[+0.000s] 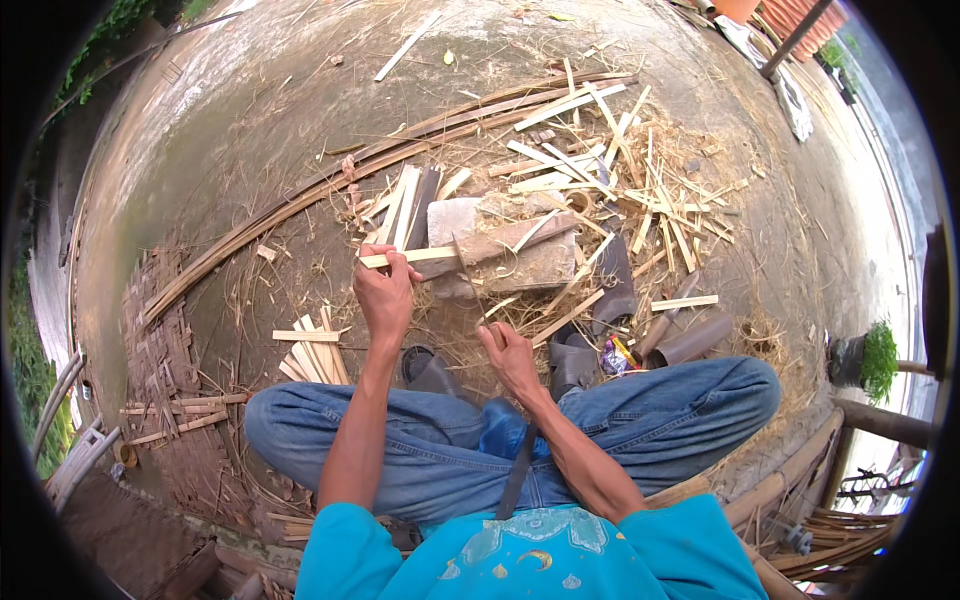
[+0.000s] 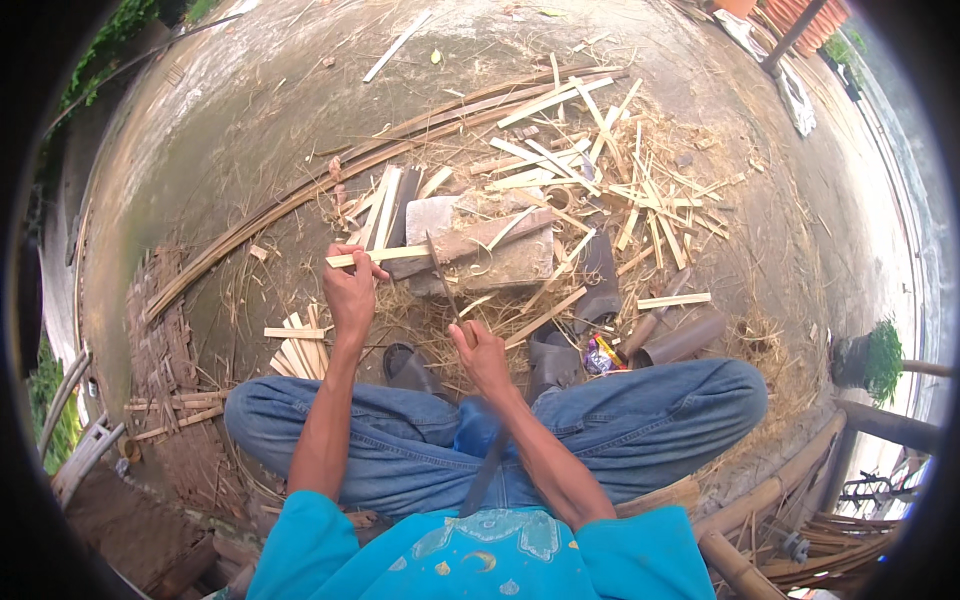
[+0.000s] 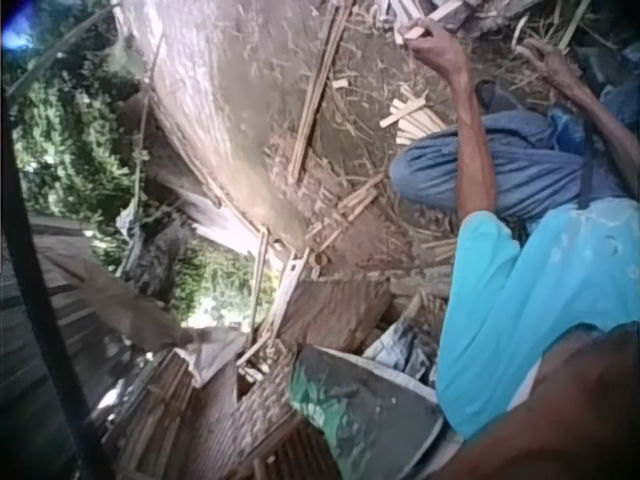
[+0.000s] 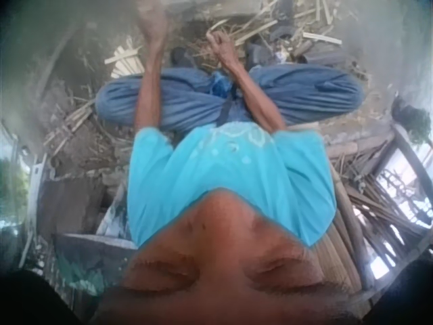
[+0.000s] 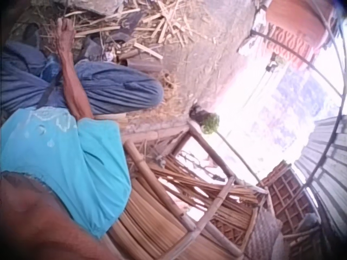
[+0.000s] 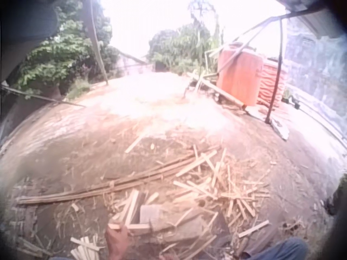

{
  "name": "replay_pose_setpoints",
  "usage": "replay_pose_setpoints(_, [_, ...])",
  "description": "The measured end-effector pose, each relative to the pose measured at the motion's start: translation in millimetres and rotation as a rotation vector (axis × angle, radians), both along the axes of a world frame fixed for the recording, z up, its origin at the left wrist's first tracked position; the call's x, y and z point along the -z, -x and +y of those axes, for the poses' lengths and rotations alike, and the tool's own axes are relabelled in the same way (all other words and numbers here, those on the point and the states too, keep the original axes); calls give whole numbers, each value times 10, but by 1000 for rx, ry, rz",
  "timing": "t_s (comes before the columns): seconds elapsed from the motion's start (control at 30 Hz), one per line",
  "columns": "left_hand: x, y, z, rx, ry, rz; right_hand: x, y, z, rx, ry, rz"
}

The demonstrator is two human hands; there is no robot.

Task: The person sits cross-legged on the ground and uses a machete to split small pieces of wood on a wooden block. They repeatedly position the wood, strike it with the machete, and separate the resulting slats, accumulating a pile of split wood pieces.

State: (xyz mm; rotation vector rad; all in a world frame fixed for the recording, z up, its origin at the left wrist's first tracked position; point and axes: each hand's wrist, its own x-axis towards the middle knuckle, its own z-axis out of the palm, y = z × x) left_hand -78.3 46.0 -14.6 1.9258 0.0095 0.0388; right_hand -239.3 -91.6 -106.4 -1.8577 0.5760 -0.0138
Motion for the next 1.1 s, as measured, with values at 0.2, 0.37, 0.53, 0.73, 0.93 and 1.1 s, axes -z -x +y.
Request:
replay_pose_setpoints(0.2, [36, -31, -32, 41, -26, 156, -23, 48, -25, 10, -26, 32])
replay_pose_setpoints(0.37, [727, -135, 137, 198, 77, 324, -59, 1, -16, -40, -52, 70])
replay_pose_setpoints(0.53, [601, -139, 69, 153, 304, 213, -56, -11, -41, -48, -186, 204])
replay_pose_setpoints(0.73, [231, -38, -42, 312, 580, 428, 116, -37, -282, 28, 123, 210])
replay_pose_setpoints(0.93, [40, 89, -184, 399, 541, 618, -427, -304, -606, 38, 307, -140])
replay_pose_setpoints(1.1, [-167, 148, -230, 508, 438, 668, -665, -432, -898, -259, 464, -104])
